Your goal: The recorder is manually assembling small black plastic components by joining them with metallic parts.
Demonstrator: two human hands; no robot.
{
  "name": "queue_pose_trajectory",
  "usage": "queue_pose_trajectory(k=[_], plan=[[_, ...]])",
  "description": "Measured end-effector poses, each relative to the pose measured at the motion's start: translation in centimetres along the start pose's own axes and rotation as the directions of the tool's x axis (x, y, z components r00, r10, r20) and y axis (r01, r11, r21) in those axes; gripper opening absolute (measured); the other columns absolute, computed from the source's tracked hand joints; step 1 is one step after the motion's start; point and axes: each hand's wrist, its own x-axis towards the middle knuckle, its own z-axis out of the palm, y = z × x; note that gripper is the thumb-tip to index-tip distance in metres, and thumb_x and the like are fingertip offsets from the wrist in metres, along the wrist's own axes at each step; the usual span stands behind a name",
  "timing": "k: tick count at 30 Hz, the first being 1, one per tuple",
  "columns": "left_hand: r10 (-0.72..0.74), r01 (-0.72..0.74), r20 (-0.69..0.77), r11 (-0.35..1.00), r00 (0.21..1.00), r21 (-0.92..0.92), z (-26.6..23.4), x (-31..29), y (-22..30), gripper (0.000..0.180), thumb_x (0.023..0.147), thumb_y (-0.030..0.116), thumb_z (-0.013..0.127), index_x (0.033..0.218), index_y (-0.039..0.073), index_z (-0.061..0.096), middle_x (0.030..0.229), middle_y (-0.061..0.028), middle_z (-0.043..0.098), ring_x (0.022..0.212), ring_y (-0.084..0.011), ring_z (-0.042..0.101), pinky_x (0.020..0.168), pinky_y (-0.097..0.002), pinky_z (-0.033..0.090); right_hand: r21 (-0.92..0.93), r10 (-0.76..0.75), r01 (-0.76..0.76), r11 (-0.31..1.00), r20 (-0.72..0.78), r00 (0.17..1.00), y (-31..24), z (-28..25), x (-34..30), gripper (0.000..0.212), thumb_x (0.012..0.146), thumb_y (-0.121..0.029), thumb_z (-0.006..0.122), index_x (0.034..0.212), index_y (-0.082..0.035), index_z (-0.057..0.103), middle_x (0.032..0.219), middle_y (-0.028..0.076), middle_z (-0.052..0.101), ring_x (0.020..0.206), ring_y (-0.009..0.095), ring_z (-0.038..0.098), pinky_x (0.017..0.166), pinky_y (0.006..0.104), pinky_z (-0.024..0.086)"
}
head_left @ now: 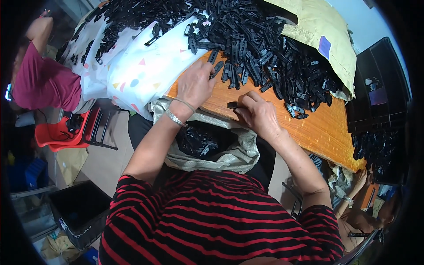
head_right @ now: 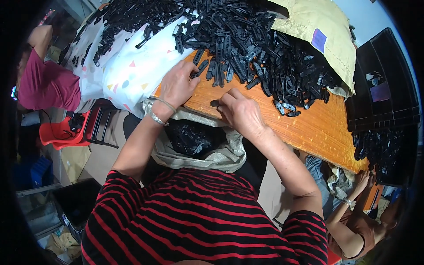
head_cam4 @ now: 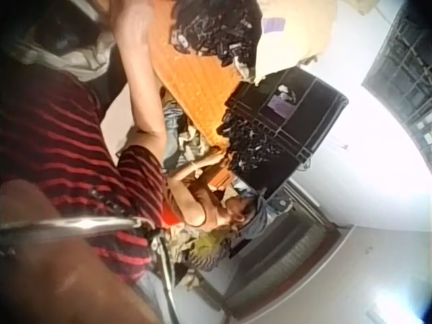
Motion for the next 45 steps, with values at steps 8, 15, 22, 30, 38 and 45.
queue_pose_trajectory(k=[8,15,22,30,38,45], plan=[[-0.127,0.116,-0.013,0.941,0.992,-0.317,-1.0,-1.4,-1.4,0.013,0.081,0.009,0.066,0.090,0.001,0.062,0.080,-0.0051,0.061,0.069,-0.0190,0.060,0.062,-0.0297,0.048,0.041,0.020,-0.013,0.999,-0.179,0.984,0.7,-2.2,1.7,0.019,0.081,-0.005,0.066,0.100,-0.003,0.061,0.092,0.011,0.060,0.066,0.020,0.061,0.059,0.0297,0.049],[-0.143,0.548,0.532,0.319,0.834,-0.774,-3.6,-1.1,1.9,0.017,0.093,0.016,0.057,0.105,0.004,0.059,0.078,0.0004,0.061,0.066,-0.0033,0.056,0.060,-0.0149,0.045,0.389,0.207,-0.150,0.909,-0.110,0.972,-0.1,-2.6,3.3,0.020,0.088,-0.007,0.062,0.107,-0.003,0.062,0.083,0.004,0.062,0.058,0.006,0.053,0.052,0.0205,0.043],[-0.145,0.577,0.559,0.242,0.816,-0.780,-0.9,-3.1,3.4,0.017,0.088,0.013,0.065,0.098,0.001,0.059,0.076,-0.0006,0.060,0.065,-0.0031,0.055,0.058,-0.0158,0.045,0.489,0.399,-0.466,0.737,0.242,0.885,1.3,-2.4,1.4,0.013,0.089,-0.012,0.062,0.093,-0.001,0.067,0.063,0.002,0.061,0.050,0.005,0.053,0.045,0.0197,0.042],[-0.237,0.507,0.450,0.468,0.861,-0.723,1.0,-3.5,3.3,0.013,0.080,0.009,0.070,0.084,0.000,0.061,0.074,-0.0010,0.061,0.065,-0.0058,0.055,0.060,-0.0217,0.046,0.518,0.482,-0.605,0.605,0.366,0.796,1.3,-2.2,1.6,0.015,0.087,-0.012,0.065,0.081,-0.002,0.056,0.063,0.003,0.060,0.048,0.007,0.055,0.043,0.0190,0.041],[-0.281,0.510,0.430,0.566,0.858,-0.648,1.4,-3.6,3.4,0.014,0.079,0.011,0.070,0.081,0.000,0.062,0.072,-0.0042,0.063,0.064,-0.0088,0.057,0.062,-0.0246,0.048,0.567,0.496,-0.630,0.531,0.394,0.773,1.4,-1.7,1.4,0.014,0.087,-0.009,0.065,0.081,-0.002,0.055,0.062,0.003,0.059,0.047,0.008,0.056,0.042,0.0193,0.042],[-0.304,0.531,0.439,0.565,0.846,-0.632,1.9,-3.4,3.2,0.017,0.078,0.014,0.071,0.080,0.000,0.062,0.069,-0.0055,0.063,0.063,-0.0112,0.059,0.061,-0.0262,0.049,0.551,0.516,-0.670,0.498,0.433,0.739,1.5,-1.9,1.9,0.015,0.086,-0.010,0.066,0.079,-0.002,0.055,0.062,0.004,0.059,0.044,0.008,0.055,0.039,0.0202,0.041]])
